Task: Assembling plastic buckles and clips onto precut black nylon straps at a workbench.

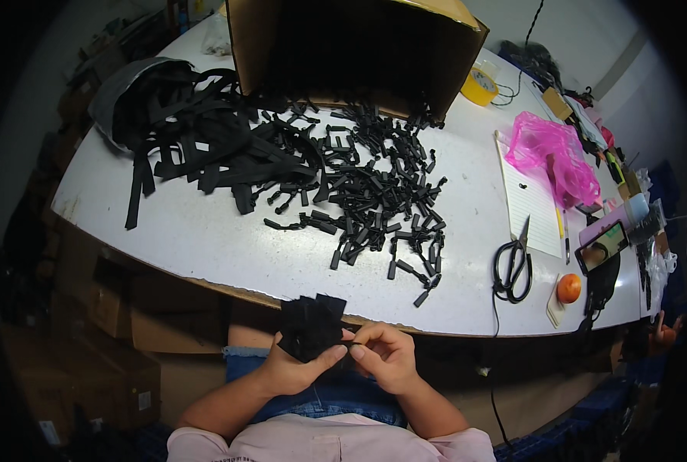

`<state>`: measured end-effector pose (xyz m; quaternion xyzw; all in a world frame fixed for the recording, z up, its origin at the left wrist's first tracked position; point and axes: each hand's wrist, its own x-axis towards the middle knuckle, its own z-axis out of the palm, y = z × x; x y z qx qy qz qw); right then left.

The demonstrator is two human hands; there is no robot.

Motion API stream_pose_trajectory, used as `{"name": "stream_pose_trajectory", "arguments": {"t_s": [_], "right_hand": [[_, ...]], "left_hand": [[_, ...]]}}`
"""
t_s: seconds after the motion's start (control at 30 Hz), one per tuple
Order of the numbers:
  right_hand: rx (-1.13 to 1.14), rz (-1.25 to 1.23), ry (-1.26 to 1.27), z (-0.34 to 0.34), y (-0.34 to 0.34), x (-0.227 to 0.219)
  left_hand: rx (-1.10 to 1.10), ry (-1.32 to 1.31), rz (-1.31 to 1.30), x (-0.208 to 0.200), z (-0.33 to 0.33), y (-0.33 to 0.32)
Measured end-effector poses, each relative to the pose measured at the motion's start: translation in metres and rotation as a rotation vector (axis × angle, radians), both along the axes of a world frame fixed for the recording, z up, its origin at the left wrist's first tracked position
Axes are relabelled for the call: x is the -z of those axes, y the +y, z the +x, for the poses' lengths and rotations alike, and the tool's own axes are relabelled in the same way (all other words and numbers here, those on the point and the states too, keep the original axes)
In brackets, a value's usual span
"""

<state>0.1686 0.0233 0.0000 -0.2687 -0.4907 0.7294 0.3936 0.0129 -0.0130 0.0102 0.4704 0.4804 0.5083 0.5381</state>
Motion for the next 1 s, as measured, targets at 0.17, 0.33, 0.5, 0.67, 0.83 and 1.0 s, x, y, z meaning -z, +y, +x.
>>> {"name": "stream_pose_trajectory", "arguments": {"t_s": [0.17,0.33,0.5,0.67,0.83,1.0], "right_hand": [[-0.146,-0.375,0.176,0.006,0.004,0.005],[-0.146,-0.323,0.079,0.006,0.006,0.002],[0.129,-0.047,-0.007,-0.005,-0.003,0.003],[-0.201,-0.445,0.089,0.008,0.008,0.006],[0.066,-0.131,-0.038,-0.007,-0.007,0.002],[0.072,0.217,-0.168,-0.004,-0.003,0.008]], "left_hand": [[0.039,-0.042,-0.036,-0.002,-0.002,0.002],[0.063,-0.052,-0.053,-0.003,-0.002,0.001],[-0.012,-0.074,-0.070,-0.002,0.003,0.001],[0.029,-0.097,-0.050,0.001,-0.001,0.000],[0.007,-0.073,-0.035,0.002,0.002,0.002],[-0.045,-0.101,-0.100,-0.005,0.005,-0.003]]}}
